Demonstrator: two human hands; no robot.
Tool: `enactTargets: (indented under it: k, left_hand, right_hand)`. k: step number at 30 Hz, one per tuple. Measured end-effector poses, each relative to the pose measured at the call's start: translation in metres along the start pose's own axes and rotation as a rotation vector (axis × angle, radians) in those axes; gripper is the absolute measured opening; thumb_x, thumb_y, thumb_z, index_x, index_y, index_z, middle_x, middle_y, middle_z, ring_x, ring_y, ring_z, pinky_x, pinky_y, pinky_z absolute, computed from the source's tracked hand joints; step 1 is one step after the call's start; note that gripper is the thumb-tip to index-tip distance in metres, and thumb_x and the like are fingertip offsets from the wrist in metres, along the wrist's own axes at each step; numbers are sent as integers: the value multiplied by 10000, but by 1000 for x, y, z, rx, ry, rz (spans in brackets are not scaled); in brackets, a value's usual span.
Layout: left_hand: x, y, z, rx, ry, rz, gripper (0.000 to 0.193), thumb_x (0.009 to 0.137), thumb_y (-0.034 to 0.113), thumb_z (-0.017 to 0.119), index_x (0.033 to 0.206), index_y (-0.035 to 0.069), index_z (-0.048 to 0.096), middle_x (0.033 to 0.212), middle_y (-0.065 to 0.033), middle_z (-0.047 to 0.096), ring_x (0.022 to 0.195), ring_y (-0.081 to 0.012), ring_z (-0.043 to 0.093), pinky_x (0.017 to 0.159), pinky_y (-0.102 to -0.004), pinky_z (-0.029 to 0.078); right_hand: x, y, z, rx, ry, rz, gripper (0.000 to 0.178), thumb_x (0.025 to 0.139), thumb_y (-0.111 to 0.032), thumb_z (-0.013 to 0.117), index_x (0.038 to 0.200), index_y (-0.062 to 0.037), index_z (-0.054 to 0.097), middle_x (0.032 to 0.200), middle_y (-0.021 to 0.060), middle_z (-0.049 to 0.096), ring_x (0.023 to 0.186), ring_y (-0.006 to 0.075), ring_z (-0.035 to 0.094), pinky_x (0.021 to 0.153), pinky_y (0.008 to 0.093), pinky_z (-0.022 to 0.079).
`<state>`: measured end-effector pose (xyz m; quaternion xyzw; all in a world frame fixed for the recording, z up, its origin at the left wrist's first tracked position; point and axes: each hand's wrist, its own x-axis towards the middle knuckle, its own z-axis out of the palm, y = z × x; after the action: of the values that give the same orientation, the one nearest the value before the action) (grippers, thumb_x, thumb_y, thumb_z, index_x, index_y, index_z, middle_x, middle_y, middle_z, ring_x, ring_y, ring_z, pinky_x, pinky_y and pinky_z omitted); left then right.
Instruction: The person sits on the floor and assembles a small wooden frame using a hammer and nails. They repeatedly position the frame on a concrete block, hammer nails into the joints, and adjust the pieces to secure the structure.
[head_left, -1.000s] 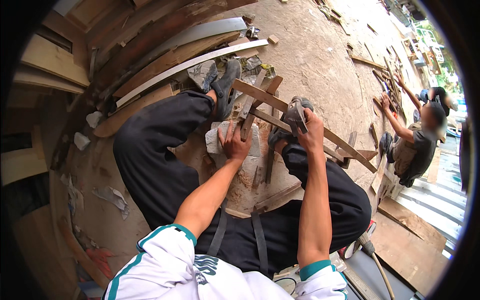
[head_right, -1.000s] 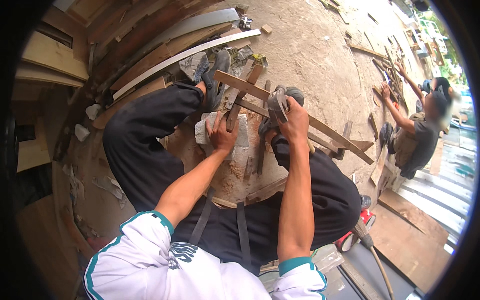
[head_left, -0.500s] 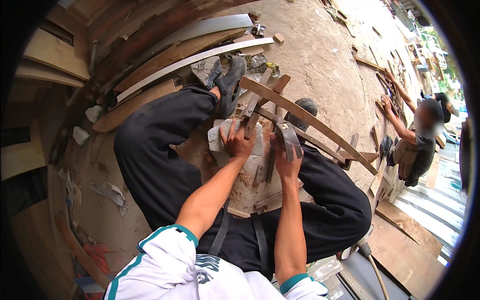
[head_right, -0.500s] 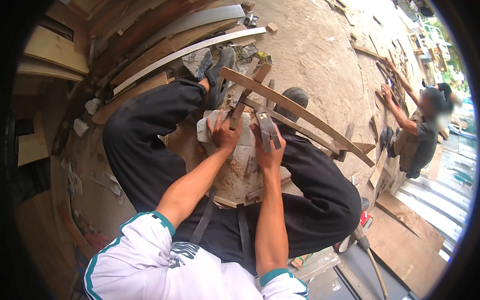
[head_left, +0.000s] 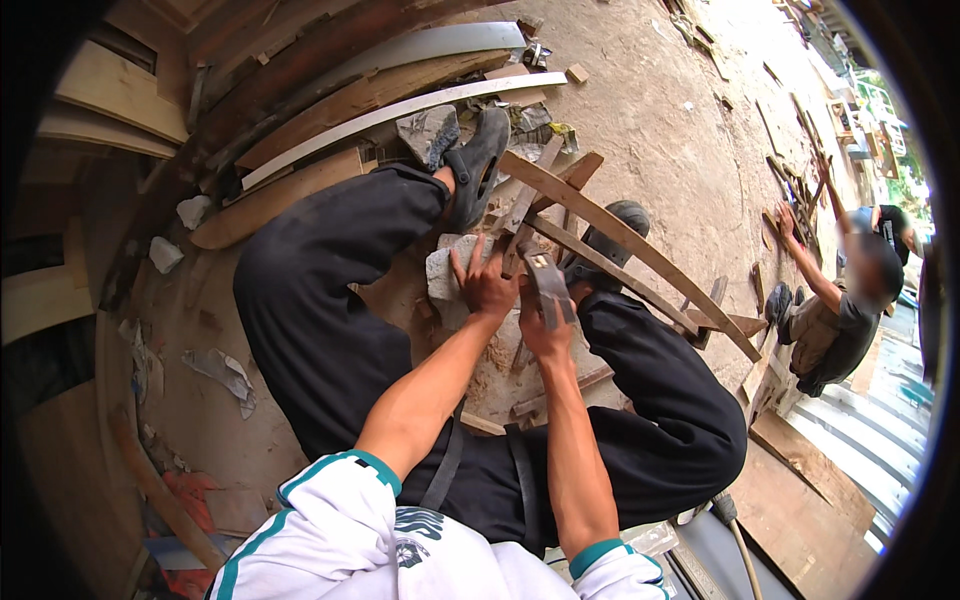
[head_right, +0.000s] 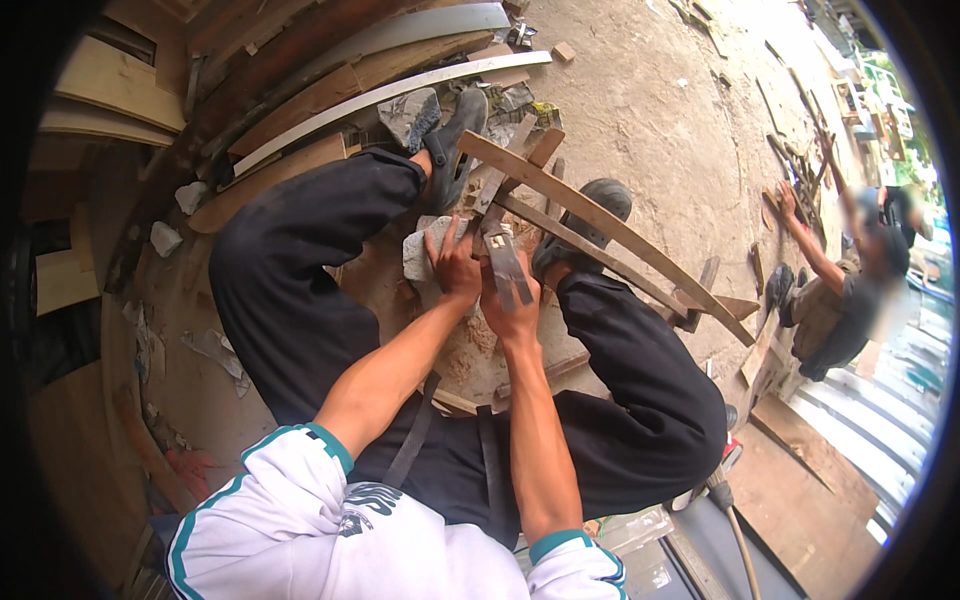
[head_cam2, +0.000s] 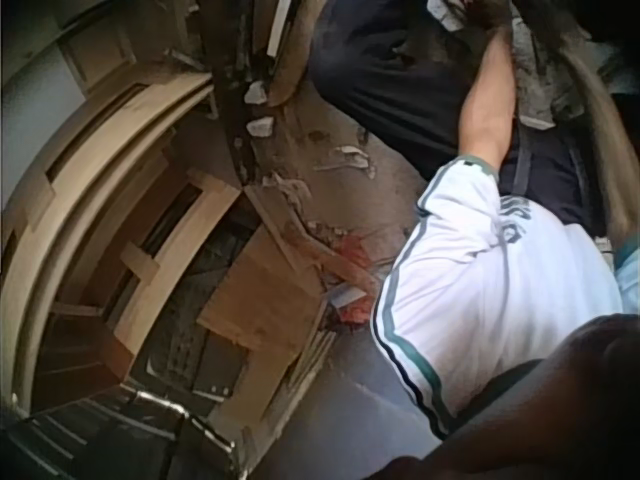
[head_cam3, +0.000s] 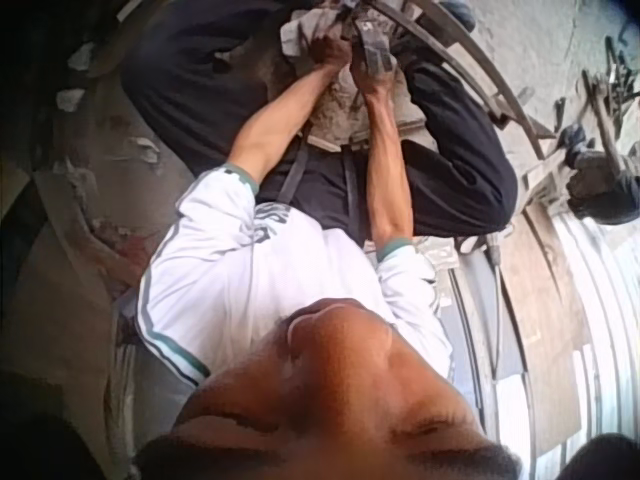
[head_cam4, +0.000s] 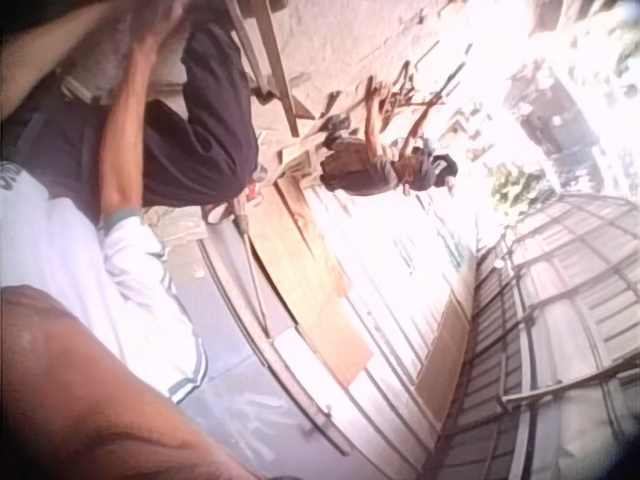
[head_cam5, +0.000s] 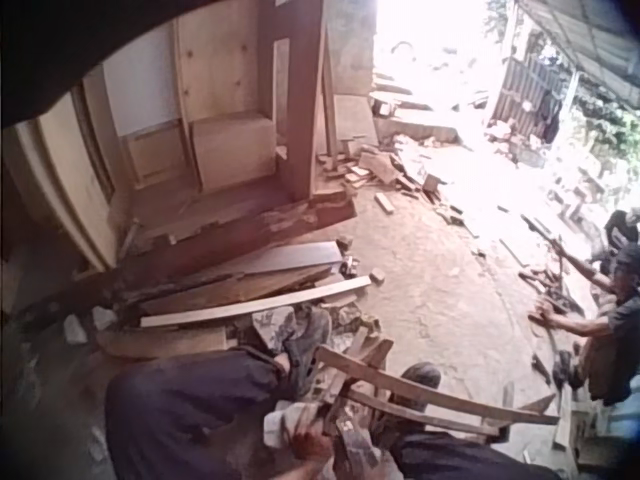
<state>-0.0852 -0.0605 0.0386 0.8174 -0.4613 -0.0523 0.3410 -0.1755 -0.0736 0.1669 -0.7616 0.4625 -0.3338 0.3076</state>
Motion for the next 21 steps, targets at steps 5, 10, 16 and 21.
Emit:
enactTargets:
  k: [5,10,16,21]
  left_hand:
    - [-2,-1,1,11,-37,-3,423,818,431,672,1067,92,723,1105,-100,698,1312,-234,477,1153,-606,119]
    - [2,6,-6,-4,-3,-1,407,801,418,685,1075,119,724,1133,-75,692,1330,-275,452,1152,-612,118]
    - [1,2,-5,20,-24,-2,411,822,420,666,1093,115,721,1128,-85,691,1341,-305,433,1147,-616,127]
    - [4,11,-11,-29,-59,-26,382,783,358,701,1066,102,713,1158,-182,653,1364,-288,410,1154,-607,110]
  right_hand:
    - [7,12,3,-16,8,17,232,921,-176,634,1097,-28,663,928,212,677,864,308,690,743,367,527]
    - [9,-19,-10,-68,5,139,218,921,-169,637,1087,-30,664,888,199,677,783,332,684,687,388,523]
    - [18,5,-4,-238,-290,402,245,902,-170,647,1132,-86,665,939,217,667,831,391,665,703,394,528]
    - [19,-10,-10,11,73,108,197,928,-65,620,1115,-42,677,1040,127,707,838,243,695,683,346,529]
